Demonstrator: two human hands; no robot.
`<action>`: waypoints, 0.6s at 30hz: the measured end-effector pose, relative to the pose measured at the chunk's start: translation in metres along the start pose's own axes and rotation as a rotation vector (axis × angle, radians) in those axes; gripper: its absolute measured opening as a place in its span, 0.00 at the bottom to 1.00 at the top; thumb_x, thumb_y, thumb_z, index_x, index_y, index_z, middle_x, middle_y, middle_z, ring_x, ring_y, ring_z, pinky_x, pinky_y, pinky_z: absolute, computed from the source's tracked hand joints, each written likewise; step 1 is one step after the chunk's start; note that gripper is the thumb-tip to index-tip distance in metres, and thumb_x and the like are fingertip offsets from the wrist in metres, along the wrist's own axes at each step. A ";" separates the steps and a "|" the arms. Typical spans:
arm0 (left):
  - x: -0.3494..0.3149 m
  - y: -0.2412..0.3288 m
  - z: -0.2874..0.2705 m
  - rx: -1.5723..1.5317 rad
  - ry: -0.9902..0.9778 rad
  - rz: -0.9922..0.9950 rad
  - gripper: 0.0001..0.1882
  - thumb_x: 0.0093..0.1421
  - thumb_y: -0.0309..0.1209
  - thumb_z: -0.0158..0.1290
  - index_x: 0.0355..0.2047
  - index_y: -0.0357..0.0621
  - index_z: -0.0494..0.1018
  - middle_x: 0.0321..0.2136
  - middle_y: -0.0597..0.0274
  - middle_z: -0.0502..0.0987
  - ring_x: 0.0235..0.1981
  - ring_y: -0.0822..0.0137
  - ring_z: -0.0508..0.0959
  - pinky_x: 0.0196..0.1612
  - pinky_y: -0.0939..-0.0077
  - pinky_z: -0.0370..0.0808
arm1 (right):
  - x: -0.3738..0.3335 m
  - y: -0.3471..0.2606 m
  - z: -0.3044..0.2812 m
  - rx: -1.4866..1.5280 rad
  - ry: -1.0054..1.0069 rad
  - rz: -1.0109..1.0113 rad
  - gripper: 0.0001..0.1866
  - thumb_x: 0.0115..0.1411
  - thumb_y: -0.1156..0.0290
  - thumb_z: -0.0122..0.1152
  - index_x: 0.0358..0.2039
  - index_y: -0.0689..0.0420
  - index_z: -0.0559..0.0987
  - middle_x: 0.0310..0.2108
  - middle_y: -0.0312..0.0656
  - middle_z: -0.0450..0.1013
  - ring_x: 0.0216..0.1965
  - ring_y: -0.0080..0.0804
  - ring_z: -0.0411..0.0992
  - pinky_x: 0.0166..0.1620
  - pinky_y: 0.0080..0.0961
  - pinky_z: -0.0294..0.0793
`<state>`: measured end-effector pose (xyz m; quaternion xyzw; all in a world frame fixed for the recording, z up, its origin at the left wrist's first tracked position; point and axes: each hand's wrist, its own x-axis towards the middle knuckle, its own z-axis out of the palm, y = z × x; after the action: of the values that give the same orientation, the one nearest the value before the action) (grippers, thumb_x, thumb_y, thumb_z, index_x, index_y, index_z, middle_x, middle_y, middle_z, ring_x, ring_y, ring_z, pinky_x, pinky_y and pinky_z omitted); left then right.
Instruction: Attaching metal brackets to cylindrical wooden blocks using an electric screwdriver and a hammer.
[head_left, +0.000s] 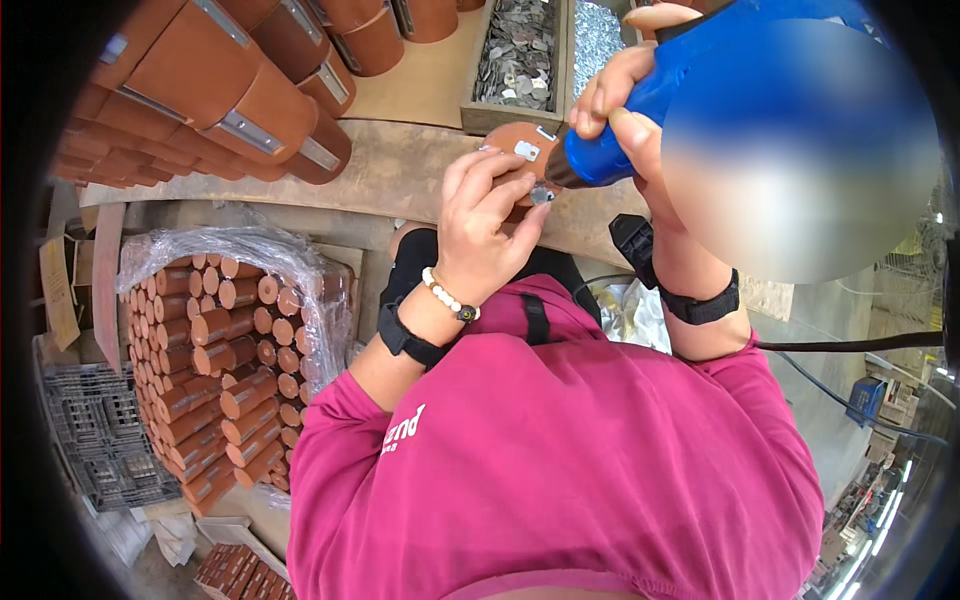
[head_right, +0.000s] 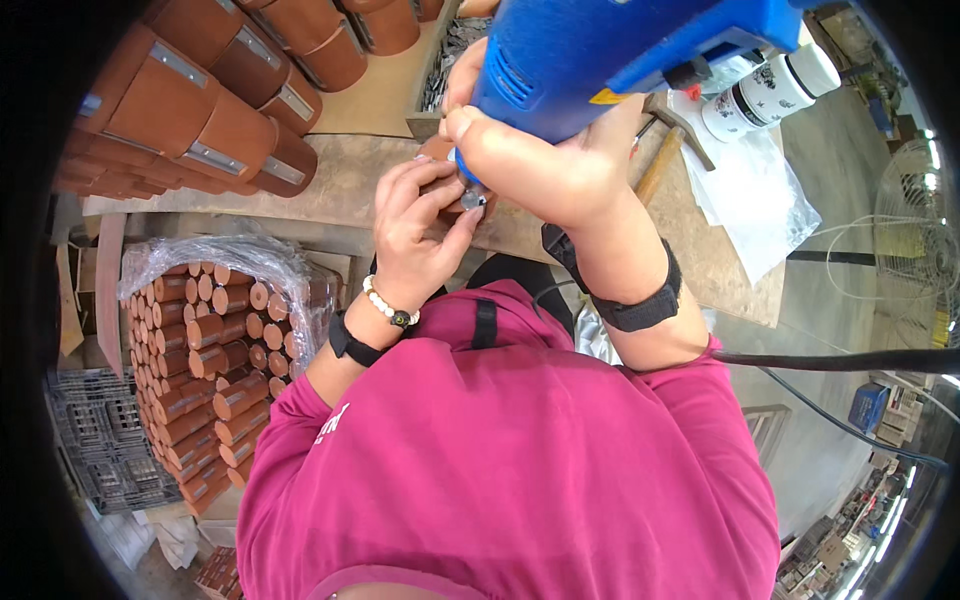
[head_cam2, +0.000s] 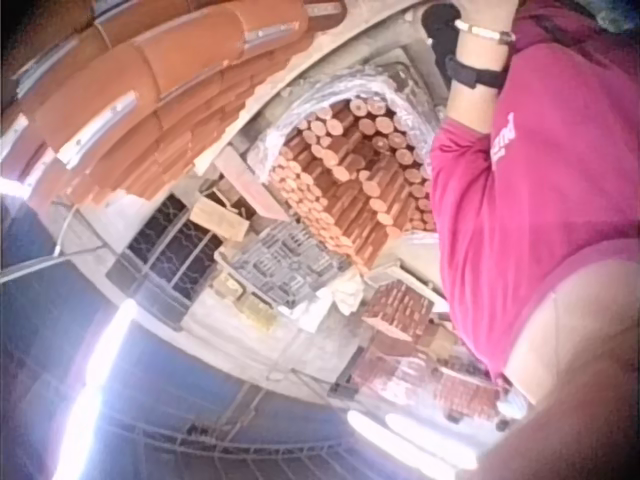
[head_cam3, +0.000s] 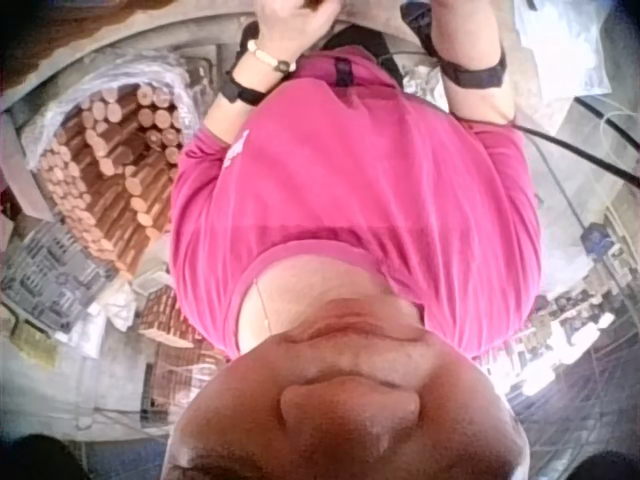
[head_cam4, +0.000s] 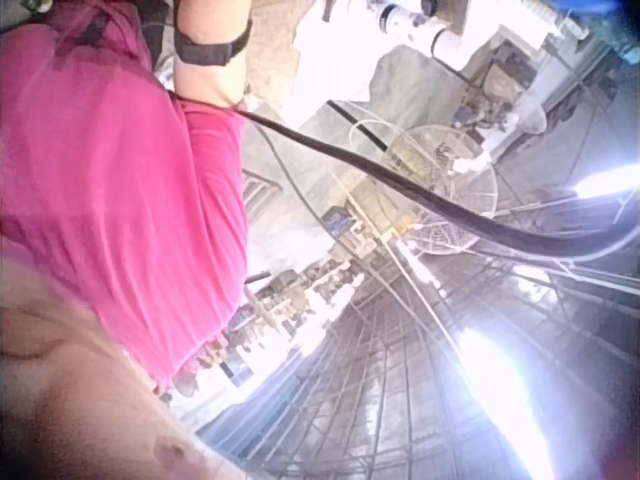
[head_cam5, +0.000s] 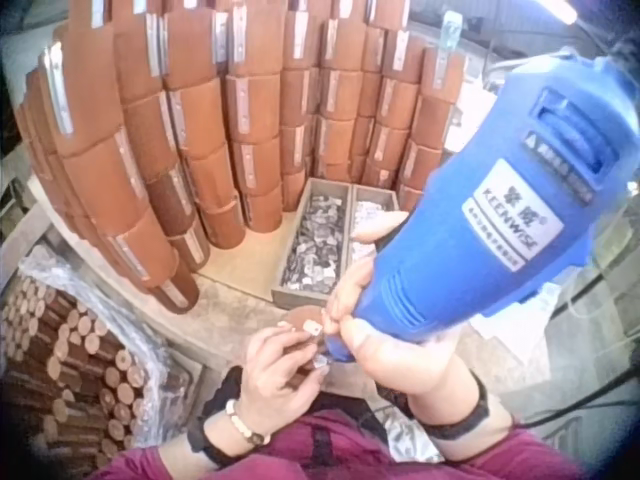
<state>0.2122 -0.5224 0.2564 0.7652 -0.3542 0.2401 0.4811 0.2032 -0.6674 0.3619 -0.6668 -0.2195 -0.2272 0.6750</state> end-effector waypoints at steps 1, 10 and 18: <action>-0.002 -0.001 -0.001 0.010 -0.033 0.002 0.17 0.35 0.28 0.58 0.28 0.39 0.70 0.34 0.56 0.69 0.40 0.55 0.66 0.45 0.64 0.61 | 0.000 -0.002 -0.001 0.006 -0.032 0.037 0.27 0.45 0.75 0.52 0.46 0.63 0.54 0.24 0.41 0.64 0.25 0.31 0.66 0.34 0.29 0.67; 0.004 0.003 0.005 0.043 -0.122 -0.312 0.43 0.31 0.28 0.63 0.50 0.43 0.54 0.43 0.49 0.60 0.46 0.52 0.61 0.48 0.64 0.60 | -0.014 -0.012 -0.005 0.005 0.068 -0.014 0.30 0.43 0.76 0.53 0.48 0.64 0.53 0.23 0.41 0.63 0.25 0.32 0.66 0.33 0.31 0.68; 0.053 -0.021 -0.004 -0.483 -0.715 -0.365 0.49 0.32 0.23 0.62 0.55 0.44 0.48 0.51 0.52 0.58 0.52 0.62 0.60 0.54 0.72 0.57 | -0.017 -0.036 -0.053 0.220 0.266 -0.252 0.30 0.43 0.72 0.46 0.49 0.64 0.53 0.28 0.43 0.62 0.28 0.32 0.62 0.36 0.34 0.62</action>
<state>0.2622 -0.5295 0.2837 0.7160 -0.4029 -0.2166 0.5274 0.1679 -0.7203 0.3793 -0.5206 -0.2336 -0.3707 0.7328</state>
